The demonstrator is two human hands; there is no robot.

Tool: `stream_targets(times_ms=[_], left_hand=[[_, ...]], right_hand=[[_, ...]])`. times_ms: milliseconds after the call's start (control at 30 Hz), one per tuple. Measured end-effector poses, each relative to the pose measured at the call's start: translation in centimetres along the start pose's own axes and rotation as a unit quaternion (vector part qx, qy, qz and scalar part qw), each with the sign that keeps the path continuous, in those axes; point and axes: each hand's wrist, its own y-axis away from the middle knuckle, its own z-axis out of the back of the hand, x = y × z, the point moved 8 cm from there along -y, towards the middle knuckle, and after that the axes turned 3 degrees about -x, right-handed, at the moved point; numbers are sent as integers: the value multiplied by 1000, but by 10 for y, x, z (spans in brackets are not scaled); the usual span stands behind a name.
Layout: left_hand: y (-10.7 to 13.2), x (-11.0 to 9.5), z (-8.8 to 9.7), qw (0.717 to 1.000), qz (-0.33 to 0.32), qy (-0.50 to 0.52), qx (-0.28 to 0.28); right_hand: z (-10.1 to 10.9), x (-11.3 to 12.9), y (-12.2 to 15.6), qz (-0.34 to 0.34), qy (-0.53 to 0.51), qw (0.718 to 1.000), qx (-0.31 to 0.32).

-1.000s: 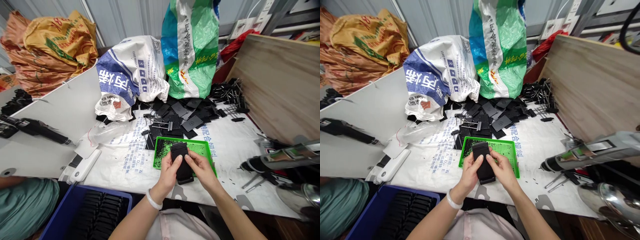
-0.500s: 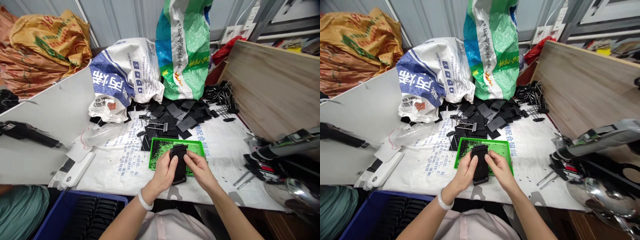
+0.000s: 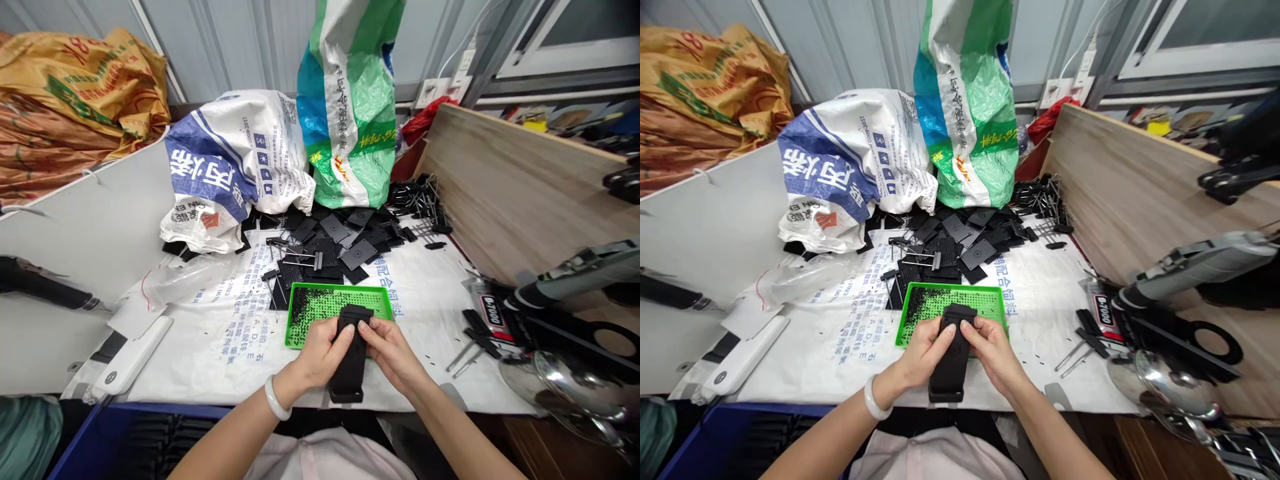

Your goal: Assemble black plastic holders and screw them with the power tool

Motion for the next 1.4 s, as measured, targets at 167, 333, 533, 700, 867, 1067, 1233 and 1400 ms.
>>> stream_targets(times_ms=[167, 333, 533, 700, 867, 1067, 1233, 1400], left_hand=[[-2, 5, 1, 1000, 4, 26, -9], [-5, 7, 1, 999, 10, 26, 22], [-6, 26, 3, 976, 112, 187, -21], [-1, 26, 2, 976, 84, 197, -35], [-2, 22, 7, 989, 57, 130, -46], [-7, 16, 5, 998, 42, 47, -5], [-7, 3, 5, 999, -10, -50, 9], [-15, 0, 6, 996, 14, -79, 41]], right_hand=[[4, 4, -1, 24, -19, 999, -12], [3, -6, -5, 22, -41, 999, -20], [-8, 8, -5, 32, 59, 996, 60], [3, 16, -6, 123, 178, 976, 0], [10, 18, -6, 185, 213, 957, -67], [-2, 5, -12, 56, 43, 998, 6], [-5, -2, -12, 7, -90, 996, -20], [5, -13, -17, -30, -130, 989, -64]])
